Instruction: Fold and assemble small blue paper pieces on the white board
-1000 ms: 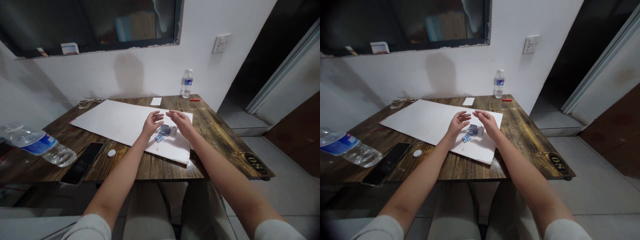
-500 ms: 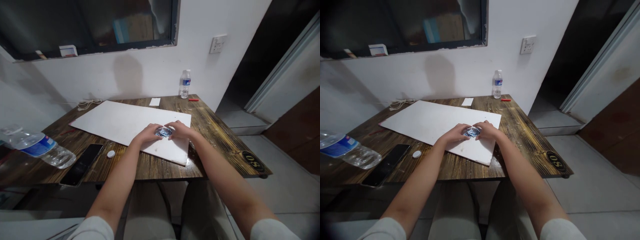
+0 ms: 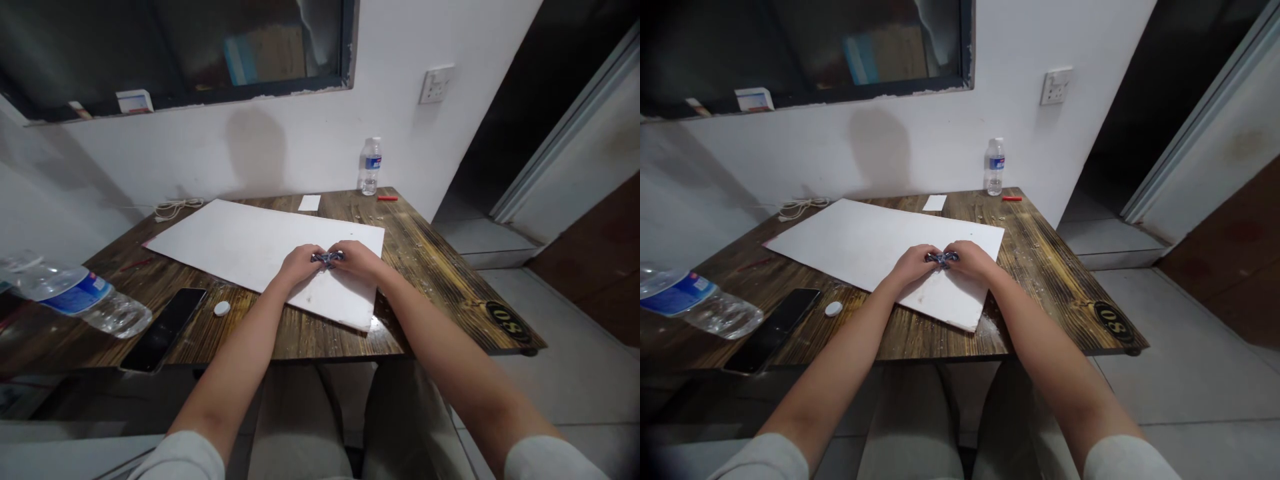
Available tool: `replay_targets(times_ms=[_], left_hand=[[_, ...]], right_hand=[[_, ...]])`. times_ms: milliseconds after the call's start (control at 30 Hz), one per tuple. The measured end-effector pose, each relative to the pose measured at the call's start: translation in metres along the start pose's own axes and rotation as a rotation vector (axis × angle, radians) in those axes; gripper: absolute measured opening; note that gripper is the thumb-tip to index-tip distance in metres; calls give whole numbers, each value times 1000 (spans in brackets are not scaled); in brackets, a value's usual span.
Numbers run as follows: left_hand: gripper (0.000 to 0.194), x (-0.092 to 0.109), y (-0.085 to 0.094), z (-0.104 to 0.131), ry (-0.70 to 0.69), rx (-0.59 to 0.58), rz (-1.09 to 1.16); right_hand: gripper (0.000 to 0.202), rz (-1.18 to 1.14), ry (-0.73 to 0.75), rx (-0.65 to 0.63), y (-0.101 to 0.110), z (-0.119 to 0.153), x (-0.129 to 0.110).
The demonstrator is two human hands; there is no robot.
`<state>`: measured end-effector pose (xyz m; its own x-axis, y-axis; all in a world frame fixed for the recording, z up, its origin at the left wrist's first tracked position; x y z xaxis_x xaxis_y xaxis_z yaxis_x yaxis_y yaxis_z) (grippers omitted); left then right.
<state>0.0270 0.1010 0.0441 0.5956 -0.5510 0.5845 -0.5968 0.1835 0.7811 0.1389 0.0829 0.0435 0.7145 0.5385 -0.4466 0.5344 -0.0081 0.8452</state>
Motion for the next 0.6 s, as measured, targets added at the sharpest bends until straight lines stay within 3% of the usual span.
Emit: replay_targets(times_ms=[100, 233, 367, 500, 600], left_hand=[[12, -11, 7, -2, 74, 93, 192], [20, -27, 14, -3, 178, 219, 495], [38, -22, 23, -4, 88, 281, 747], [45, -16, 29, -4, 18, 280, 817], [47, -14, 28, -4, 16, 245, 751]], right_hand=[[21, -97, -42, 81, 8, 0, 1], [23, -386, -144, 240, 19, -1, 17], [34, -759, -159, 381, 27, 2, 28], [47, -1000, -84, 415, 34, 4, 24], [48, -989, -59, 381, 33, 2, 21]])
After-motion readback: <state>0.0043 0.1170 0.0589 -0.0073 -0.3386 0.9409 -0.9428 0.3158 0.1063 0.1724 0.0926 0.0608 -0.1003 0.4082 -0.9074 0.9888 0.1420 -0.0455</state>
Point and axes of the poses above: each hand's wrist, its own z-axis away from the middle knuckle, its own y-axis out of the back of the hand, x = y × z, the point moved 10 cm from there along -z, towards the middle knuckle, and after that the axes turned 4 degrees about -x, right-handed, at the moved point
